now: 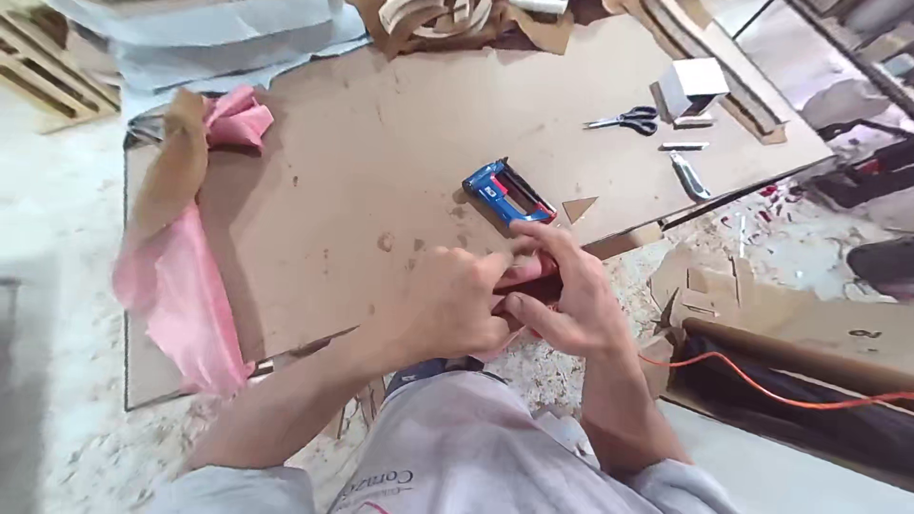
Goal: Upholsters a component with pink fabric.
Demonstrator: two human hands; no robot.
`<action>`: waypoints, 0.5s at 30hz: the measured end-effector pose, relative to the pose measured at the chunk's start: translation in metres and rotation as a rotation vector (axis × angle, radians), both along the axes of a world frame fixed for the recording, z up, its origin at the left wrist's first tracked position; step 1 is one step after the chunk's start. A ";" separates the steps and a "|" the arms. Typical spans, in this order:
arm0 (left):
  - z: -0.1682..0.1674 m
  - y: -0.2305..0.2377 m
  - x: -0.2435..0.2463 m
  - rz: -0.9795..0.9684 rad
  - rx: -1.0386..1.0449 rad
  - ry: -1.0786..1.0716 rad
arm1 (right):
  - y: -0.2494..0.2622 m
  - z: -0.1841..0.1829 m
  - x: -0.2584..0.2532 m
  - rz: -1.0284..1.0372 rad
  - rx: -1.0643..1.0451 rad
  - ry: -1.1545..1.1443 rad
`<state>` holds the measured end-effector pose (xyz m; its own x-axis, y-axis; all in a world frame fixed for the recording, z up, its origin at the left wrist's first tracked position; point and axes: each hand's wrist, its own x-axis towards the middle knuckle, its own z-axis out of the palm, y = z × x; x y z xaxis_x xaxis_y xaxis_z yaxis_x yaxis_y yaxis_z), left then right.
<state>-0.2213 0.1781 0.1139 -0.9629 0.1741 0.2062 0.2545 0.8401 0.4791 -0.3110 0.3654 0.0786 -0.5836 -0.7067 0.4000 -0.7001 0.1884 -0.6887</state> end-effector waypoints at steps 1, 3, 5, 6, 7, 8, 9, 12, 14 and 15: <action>-0.008 0.000 0.007 0.063 0.024 -0.061 | -0.003 -0.015 -0.006 0.089 -0.014 -0.089; -0.020 -0.008 0.021 0.185 0.103 -0.167 | -0.018 -0.042 -0.008 0.203 -0.151 -0.189; -0.021 -0.028 0.032 0.268 0.225 -0.240 | -0.044 -0.055 0.004 0.141 -0.278 -0.123; -0.020 -0.042 0.037 0.270 0.328 -0.259 | -0.059 -0.056 0.010 0.075 -0.323 -0.051; -0.020 -0.058 0.043 0.238 0.469 -0.274 | -0.073 -0.055 0.015 0.015 -0.351 0.004; -0.022 -0.074 0.050 0.172 0.627 -0.267 | -0.085 -0.053 0.018 -0.023 -0.362 0.033; -0.024 -0.091 0.053 0.087 0.767 -0.246 | -0.097 -0.048 0.017 -0.050 -0.361 0.049; -0.014 -0.131 0.049 -0.043 0.917 -0.168 | -0.124 -0.022 0.007 -0.107 -0.335 0.053; 0.011 -0.141 0.039 -0.021 0.771 -0.084 | -0.140 0.004 0.004 -0.123 -0.340 0.005; 0.026 -0.142 0.034 -0.012 0.685 -0.017 | -0.148 0.016 0.003 -0.118 -0.358 -0.026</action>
